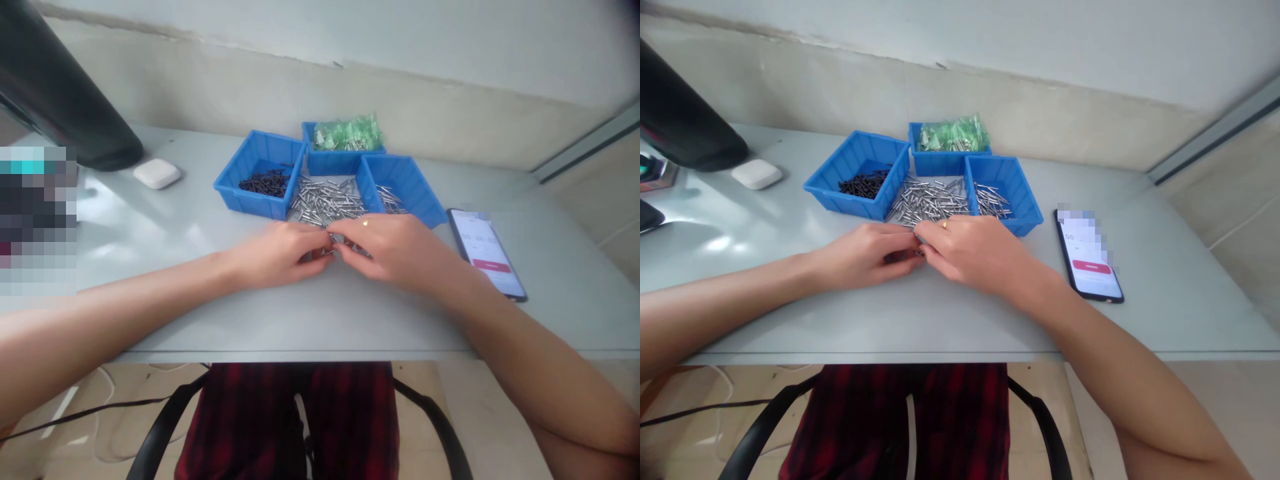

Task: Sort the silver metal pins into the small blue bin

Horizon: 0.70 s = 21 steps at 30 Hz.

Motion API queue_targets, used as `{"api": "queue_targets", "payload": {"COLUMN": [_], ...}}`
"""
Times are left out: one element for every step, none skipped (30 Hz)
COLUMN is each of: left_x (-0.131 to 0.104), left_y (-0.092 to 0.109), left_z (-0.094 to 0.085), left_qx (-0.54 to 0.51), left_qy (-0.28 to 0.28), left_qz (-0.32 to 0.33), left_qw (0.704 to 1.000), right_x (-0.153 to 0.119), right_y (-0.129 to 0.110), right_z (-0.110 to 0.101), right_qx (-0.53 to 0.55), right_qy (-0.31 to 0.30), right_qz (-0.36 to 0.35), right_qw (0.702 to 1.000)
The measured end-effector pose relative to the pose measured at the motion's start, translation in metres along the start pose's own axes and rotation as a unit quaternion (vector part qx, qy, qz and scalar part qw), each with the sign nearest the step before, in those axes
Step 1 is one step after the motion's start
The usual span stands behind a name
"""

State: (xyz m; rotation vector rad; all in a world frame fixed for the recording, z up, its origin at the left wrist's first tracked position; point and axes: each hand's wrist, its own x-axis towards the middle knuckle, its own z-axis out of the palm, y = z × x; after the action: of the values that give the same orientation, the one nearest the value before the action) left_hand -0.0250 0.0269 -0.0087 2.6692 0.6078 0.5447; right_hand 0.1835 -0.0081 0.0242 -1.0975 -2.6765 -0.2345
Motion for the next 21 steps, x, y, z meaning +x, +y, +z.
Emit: {"api": "queue_targets", "payload": {"left_x": [0.0001,0.0003,0.0008,0.0014,0.0022,0.0031,0.0041,0.0051,0.006,0.0066,0.0071,0.0073,0.0074,0.0073,0.0071,0.0069,0.0068,0.0066,0.0066,0.0066,0.0065], "left_y": [0.0003,0.0008,0.0015,0.0023,0.0032,0.0041,0.0051,0.0059,0.0066,0.0072,0.0076,0.0078,0.0077,0.0075,0.0072,0.0067,0.0062,0.0058,0.0055,0.0053,0.0053], "left_z": [0.0001,0.0001,0.0,-0.0002,-0.0005,-0.001,-0.0016,-0.0023,-0.003,-0.0037,-0.0043,-0.0047,-0.005,-0.0051,-0.0051,-0.005,-0.0048,-0.0046,-0.0044,-0.0043,-0.0043], "left_qx": [-0.006,-0.015,-0.027,-0.041,-0.054,-0.066,-0.077,-0.087,-0.096,-0.104,-0.109,-0.112,-0.113,-0.112,-0.113,-0.115,-0.118,-0.121,-0.123,-0.125,-0.125], "left_qy": [0.005,0.012,0.022,0.035,0.052,0.068,0.086,0.104,0.122,0.14,0.155,0.169,0.179,0.186,0.19,0.192,0.193,0.193,0.193,0.192,0.189], "left_qz": [-0.001,-0.005,-0.014,-0.026,-0.042,-0.059,-0.077,-0.092,-0.105,-0.116,-0.124,-0.13,-0.132,-0.132,-0.13,-0.128,-0.125,-0.124,-0.123,-0.123,-0.123], "left_qw": [1.0,1.0,0.999,0.998,0.996,0.994,0.99,0.986,0.982,0.978,0.974,0.971,0.968,0.967,0.967,0.966,0.966,0.966,0.966,0.966,0.966], "right_x": [0.0,0.0001,0.0002,0.0003,0.0003,0.0004,0.0005,0.0007,0.001,0.0013,0.0016,0.002,0.0023,0.0026,0.0029,0.0031,0.0031,0.0031,0.003,0.0027,0.0024], "right_y": [0.0003,0.0007,0.0012,0.0018,0.0025,0.0034,0.0044,0.0054,0.0063,0.0071,0.0076,0.0079,0.0078,0.0075,0.0071,0.0065,0.0059,0.0054,0.005,0.0047,0.0046], "right_z": [0.0003,0.0007,0.001,0.0013,0.0017,0.0019,0.0022,0.0026,0.003,0.0034,0.004,0.0046,0.0054,0.0062,0.007,0.0077,0.0083,0.0085,0.0084,0.0079,0.0071], "right_qx": [0.001,0.002,0.003,0.003,0.004,0.005,0.005,0.005,0.005,0.004,0.004,0.005,0.007,0.008,0.009,0.007,0.004,0.002,0.005,0.013,0.024], "right_qy": [0.001,0.002,0.002,0.004,0.008,0.015,0.023,0.032,0.041,0.047,0.049,0.049,0.045,0.041,0.037,0.035,0.037,0.042,0.049,0.057,0.068], "right_qz": [-0.001,-0.001,0.0,0.002,0.004,0.006,0.007,0.006,0.004,0.002,0.001,-0.001,-0.002,-0.004,-0.007,-0.011,-0.015,-0.018,-0.018,-0.014,-0.008], "right_qw": [1.0,1.0,1.0,1.0,1.0,1.0,1.0,0.999,0.999,0.999,0.999,0.999,0.999,0.999,0.999,0.999,0.999,0.999,0.999,0.998,0.997]}}
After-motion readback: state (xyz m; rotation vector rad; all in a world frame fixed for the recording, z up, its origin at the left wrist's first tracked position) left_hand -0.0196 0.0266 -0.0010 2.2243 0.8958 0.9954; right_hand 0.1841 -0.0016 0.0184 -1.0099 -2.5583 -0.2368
